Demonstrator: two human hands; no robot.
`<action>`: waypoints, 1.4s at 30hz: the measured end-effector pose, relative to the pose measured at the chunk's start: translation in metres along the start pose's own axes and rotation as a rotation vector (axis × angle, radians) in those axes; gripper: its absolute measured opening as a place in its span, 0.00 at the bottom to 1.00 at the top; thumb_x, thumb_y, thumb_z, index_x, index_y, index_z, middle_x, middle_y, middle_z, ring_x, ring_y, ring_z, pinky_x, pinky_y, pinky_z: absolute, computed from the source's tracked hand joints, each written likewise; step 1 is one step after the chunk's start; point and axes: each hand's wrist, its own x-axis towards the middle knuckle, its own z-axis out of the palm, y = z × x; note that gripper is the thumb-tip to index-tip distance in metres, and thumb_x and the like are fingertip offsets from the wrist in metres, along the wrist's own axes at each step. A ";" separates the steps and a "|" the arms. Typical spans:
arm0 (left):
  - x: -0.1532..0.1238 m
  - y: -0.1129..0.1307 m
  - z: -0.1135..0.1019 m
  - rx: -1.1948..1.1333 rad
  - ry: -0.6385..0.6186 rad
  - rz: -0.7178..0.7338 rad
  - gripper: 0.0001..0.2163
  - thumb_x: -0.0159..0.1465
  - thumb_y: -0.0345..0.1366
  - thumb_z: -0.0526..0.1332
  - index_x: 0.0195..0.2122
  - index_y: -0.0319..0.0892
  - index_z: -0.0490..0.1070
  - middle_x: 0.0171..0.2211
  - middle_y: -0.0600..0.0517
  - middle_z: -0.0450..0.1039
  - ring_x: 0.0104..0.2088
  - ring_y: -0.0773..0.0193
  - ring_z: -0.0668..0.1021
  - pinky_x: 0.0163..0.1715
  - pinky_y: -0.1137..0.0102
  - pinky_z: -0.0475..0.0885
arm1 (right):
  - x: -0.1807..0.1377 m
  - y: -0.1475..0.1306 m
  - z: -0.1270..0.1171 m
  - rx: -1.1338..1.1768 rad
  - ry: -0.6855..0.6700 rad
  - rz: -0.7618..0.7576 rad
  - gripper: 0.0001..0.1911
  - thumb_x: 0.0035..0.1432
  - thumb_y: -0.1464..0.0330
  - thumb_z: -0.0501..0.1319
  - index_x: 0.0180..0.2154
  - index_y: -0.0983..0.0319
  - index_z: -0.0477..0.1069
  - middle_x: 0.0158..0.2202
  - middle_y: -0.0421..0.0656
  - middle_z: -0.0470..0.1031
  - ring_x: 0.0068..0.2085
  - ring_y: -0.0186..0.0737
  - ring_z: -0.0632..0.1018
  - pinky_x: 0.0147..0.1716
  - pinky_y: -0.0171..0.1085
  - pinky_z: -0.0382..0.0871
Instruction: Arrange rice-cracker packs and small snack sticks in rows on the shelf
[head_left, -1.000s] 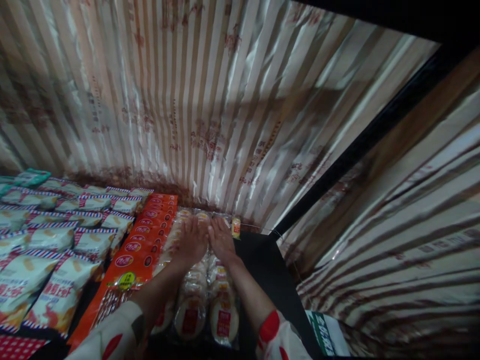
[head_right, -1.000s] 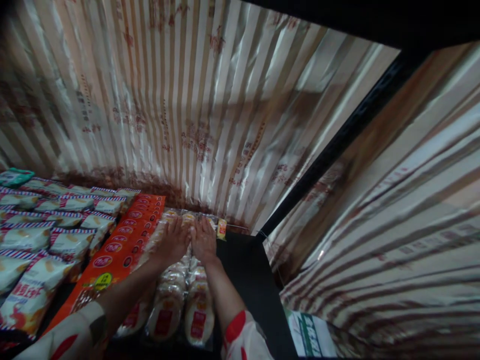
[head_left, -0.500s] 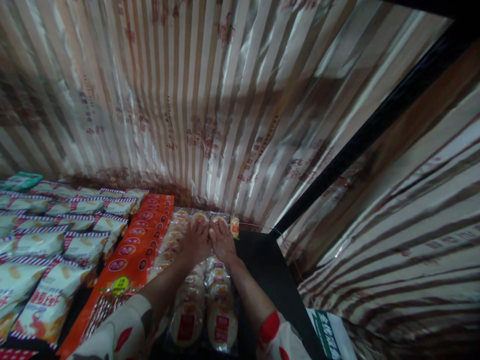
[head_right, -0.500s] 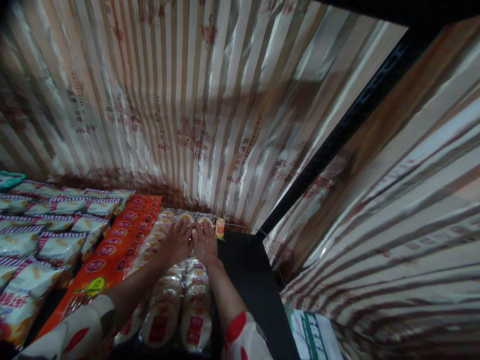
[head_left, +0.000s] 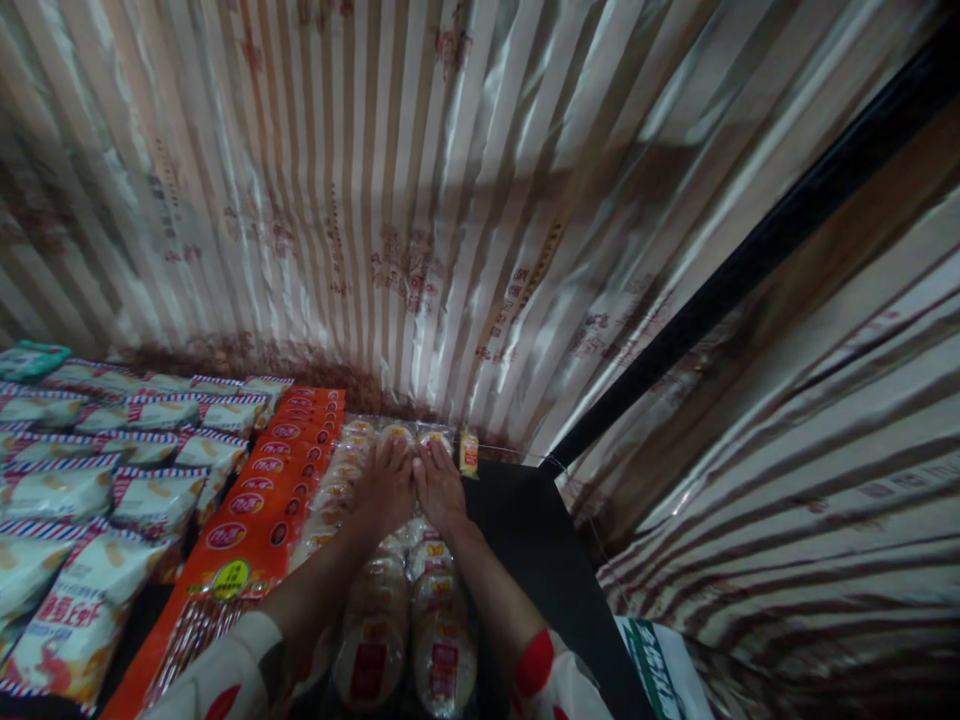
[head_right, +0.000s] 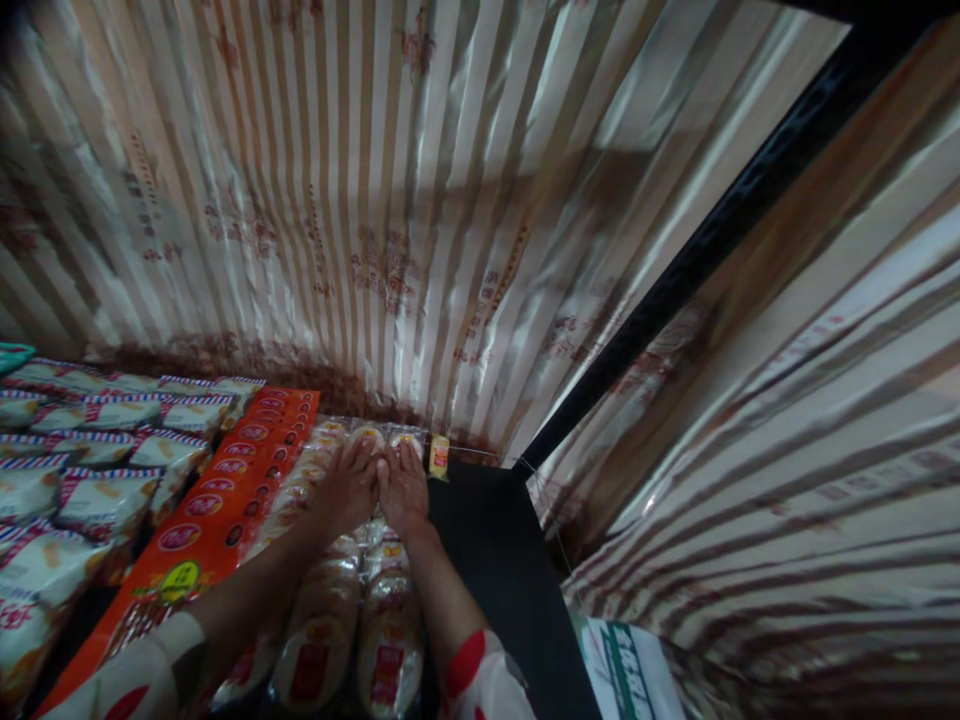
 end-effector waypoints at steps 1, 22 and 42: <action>0.000 -0.001 0.000 0.003 -0.002 0.001 0.21 0.67 0.38 0.45 0.60 0.42 0.60 0.63 0.46 0.57 0.64 0.50 0.57 0.61 0.50 0.54 | 0.000 0.000 0.001 0.001 -0.001 0.000 0.28 0.68 0.62 0.37 0.60 0.67 0.60 0.64 0.49 0.54 0.66 0.41 0.52 0.65 0.44 0.47; -0.009 -0.030 0.003 0.079 0.139 -0.142 0.22 0.67 0.40 0.45 0.61 0.42 0.59 0.63 0.42 0.56 0.64 0.49 0.57 0.61 0.49 0.52 | 0.004 -0.018 -0.016 -0.058 -0.077 0.041 0.27 0.67 0.58 0.40 0.62 0.57 0.55 0.66 0.47 0.50 0.67 0.49 0.47 0.63 0.52 0.40; -0.009 -0.038 0.001 0.056 0.052 -0.160 0.22 0.67 0.40 0.46 0.61 0.42 0.59 0.62 0.42 0.57 0.63 0.51 0.59 0.60 0.52 0.55 | 0.005 -0.018 -0.002 -0.044 -0.140 0.037 0.29 0.65 0.53 0.40 0.64 0.53 0.51 0.67 0.43 0.48 0.67 0.50 0.46 0.63 0.52 0.40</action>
